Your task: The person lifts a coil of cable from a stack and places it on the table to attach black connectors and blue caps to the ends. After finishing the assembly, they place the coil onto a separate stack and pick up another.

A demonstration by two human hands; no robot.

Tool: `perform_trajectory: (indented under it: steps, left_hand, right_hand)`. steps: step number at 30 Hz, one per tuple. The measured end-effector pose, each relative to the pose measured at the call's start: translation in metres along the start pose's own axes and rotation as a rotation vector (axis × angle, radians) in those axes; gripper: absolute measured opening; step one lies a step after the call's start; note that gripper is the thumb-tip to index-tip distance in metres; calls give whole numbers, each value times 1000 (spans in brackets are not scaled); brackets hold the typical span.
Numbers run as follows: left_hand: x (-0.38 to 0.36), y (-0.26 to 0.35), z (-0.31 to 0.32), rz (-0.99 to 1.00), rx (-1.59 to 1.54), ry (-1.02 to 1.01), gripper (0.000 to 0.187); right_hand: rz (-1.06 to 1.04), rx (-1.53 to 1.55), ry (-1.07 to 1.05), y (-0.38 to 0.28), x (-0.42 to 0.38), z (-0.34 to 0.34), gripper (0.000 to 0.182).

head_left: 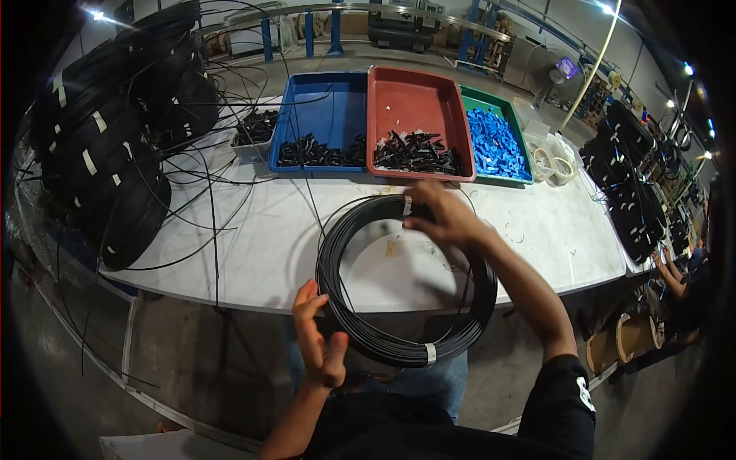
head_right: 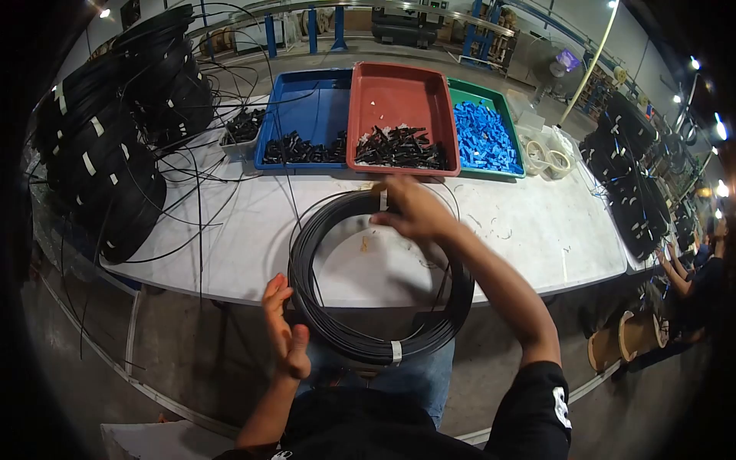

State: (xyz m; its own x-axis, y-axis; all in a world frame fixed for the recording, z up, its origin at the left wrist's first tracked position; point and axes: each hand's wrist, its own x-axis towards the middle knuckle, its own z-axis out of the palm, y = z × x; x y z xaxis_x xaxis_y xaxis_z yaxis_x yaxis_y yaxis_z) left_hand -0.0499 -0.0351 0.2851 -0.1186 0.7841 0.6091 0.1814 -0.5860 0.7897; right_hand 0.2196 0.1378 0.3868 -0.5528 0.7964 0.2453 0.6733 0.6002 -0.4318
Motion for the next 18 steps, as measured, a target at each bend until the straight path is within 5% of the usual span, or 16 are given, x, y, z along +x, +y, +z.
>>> perform_trajectory:
  steps: [2, 3, 5, 8, 12, 18]
  left_hand:
    - [-8, -4, -6, -62, -80, 116, 61]
    - [-14, -6, -9, -125, -160, 227, 56]
    - [-26, -19, -16, -158, -232, 310, 48]
    - [-47, -41, -19, -245, -354, 386, 32]
    - [-54, -45, -18, -397, -564, 375, 19]
    - [-75, -57, -11, -609, -681, 240, 18]
  right_hand:
    - [76, 167, -135, -69, -40, 10, 73]
    - [109, 151, -197, -110, -63, 17, 95]
    - [234, -54, -559, -176, -71, 23, 113]
    - [87, -344, -209, -194, -92, 91, 131]
    - [101, -385, -103, -187, -95, 113, 101]
    - [92, -317, -80, -213, -118, 60, 99]
